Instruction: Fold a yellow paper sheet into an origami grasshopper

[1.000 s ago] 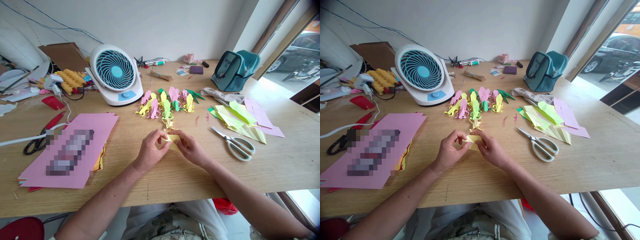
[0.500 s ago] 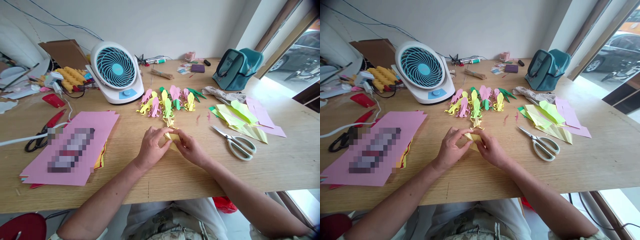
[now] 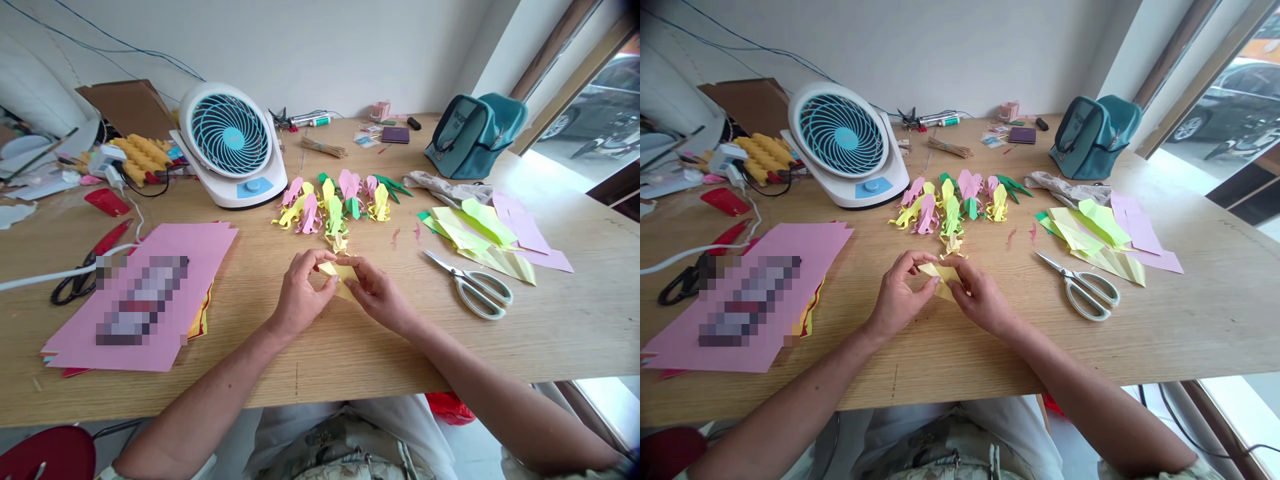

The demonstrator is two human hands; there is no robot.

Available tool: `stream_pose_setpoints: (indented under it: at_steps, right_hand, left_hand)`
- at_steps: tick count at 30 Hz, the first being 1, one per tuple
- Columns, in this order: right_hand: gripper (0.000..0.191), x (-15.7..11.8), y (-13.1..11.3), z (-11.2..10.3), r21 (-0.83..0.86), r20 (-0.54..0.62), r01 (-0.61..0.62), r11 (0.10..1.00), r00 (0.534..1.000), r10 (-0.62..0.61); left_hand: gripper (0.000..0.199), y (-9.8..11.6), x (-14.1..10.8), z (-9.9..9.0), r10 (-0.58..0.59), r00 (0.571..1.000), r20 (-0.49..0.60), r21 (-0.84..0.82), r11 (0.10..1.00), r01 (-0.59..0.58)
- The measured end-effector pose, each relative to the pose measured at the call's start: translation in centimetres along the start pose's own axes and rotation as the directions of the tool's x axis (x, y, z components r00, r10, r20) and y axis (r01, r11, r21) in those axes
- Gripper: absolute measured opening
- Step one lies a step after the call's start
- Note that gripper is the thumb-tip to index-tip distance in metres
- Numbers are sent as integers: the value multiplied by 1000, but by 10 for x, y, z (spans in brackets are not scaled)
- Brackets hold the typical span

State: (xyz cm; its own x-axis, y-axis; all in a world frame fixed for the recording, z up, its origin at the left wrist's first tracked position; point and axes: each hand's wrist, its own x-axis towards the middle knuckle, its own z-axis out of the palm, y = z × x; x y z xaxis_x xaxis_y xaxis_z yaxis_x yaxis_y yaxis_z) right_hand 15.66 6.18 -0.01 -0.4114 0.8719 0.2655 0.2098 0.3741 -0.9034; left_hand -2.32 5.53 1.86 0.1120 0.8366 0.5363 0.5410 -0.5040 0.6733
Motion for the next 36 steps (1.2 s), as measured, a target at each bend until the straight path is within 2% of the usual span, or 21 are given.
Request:
stream_pose_setpoints:
  at_steps: [5,11,15,18,22,28,32,36]
  right_hand:
    - [35,0,0,0,28,14,-18,999,1000,18]
    - [33,1,1,0,97,40,-40,995,999,36]
    - [35,2,1,1,204,61,-58,977,997,46]
    - [34,5,0,2,292,58,-61,954,997,46]
    - [35,8,0,4,359,26,-66,931,998,61]
    - [31,7,5,6,473,134,-183,862,982,135]
    - [31,5,5,7,475,106,-139,869,989,101]
    - [29,2,5,7,443,61,-89,892,996,69]
  left_hand:
    - [29,-3,1,0,-78,996,50,-89,993,82]
    - [31,-7,1,2,-139,989,43,-225,963,146]
    - [38,-8,1,3,-202,976,87,-316,923,219]
    - [37,-5,1,3,-206,972,110,-347,909,232]
    - [39,2,2,-1,-150,986,73,-247,955,163]
    - [43,10,2,-6,-4,999,41,-108,994,8]
    - [41,10,1,-7,122,991,50,-124,986,-115]
    - [42,11,0,-7,175,984,45,-149,975,-167]
